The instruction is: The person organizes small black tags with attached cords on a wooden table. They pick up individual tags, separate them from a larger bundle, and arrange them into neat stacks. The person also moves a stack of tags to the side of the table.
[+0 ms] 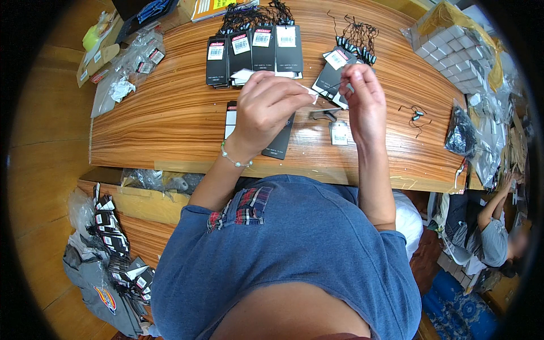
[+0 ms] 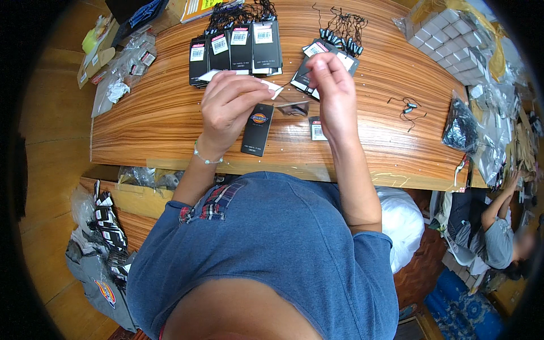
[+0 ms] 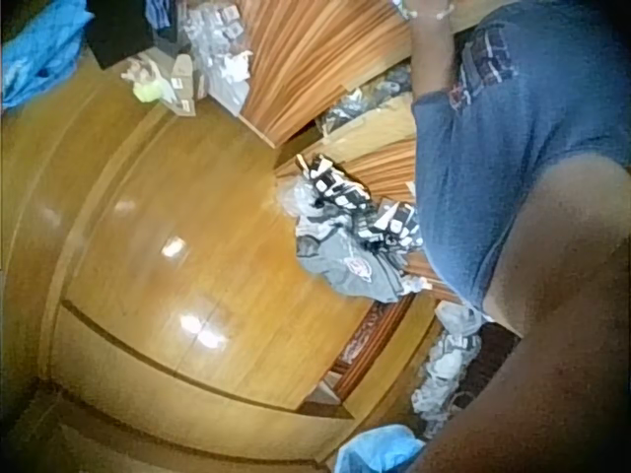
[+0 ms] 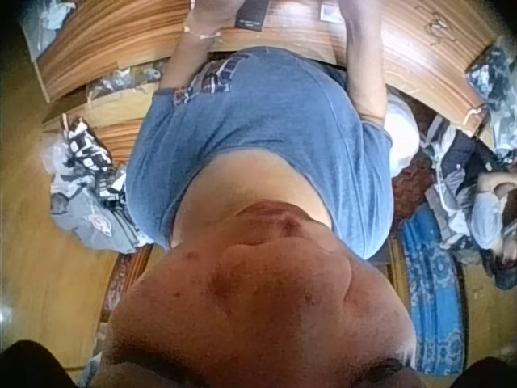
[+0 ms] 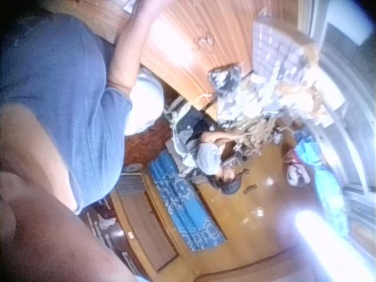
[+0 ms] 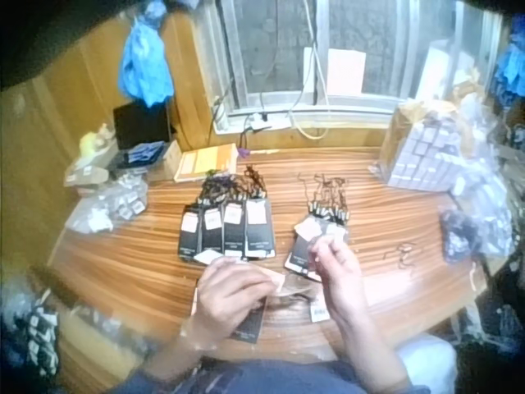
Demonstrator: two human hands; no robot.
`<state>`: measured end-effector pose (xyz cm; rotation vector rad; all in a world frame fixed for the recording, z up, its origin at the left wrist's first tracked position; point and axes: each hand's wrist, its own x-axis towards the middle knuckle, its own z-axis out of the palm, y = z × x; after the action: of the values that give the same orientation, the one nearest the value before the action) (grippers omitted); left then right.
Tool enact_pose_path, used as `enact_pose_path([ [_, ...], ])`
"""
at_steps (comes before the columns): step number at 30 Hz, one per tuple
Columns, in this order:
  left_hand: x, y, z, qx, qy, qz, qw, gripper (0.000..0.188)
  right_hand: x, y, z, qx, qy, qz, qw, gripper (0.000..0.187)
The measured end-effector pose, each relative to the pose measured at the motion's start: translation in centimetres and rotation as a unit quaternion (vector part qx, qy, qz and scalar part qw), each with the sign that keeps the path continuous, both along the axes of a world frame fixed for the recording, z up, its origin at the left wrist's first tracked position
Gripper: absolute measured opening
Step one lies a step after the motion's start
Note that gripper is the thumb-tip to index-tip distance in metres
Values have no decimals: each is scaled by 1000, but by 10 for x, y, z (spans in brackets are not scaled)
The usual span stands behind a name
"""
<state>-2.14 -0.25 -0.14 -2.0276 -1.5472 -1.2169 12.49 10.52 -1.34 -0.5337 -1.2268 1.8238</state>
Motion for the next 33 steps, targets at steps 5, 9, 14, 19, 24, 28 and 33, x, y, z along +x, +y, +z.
enact_pose_path([
  [5,-7,-4,-5,-30,-108,-2,994,14,3,8,5,-63,226,119,965,9],
  [9,8,-3,-10,-66,-365,-25,928,12,-5,6,8,-191,359,228,885,10],
  [14,10,-3,-5,-143,-374,-75,913,8,-11,5,4,-299,427,275,808,12],
  [19,14,-1,-8,-159,-348,-91,920,13,-10,2,8,-297,415,262,819,12],
  [24,18,3,-10,-148,-426,-67,890,11,-8,0,12,-246,371,214,870,13],
  [28,6,4,-7,-110,-361,-37,925,11,5,4,13,-69,217,151,962,11],
  [33,5,2,5,-82,-339,-13,937,12,7,-14,34,91,-42,68,993,10],
])
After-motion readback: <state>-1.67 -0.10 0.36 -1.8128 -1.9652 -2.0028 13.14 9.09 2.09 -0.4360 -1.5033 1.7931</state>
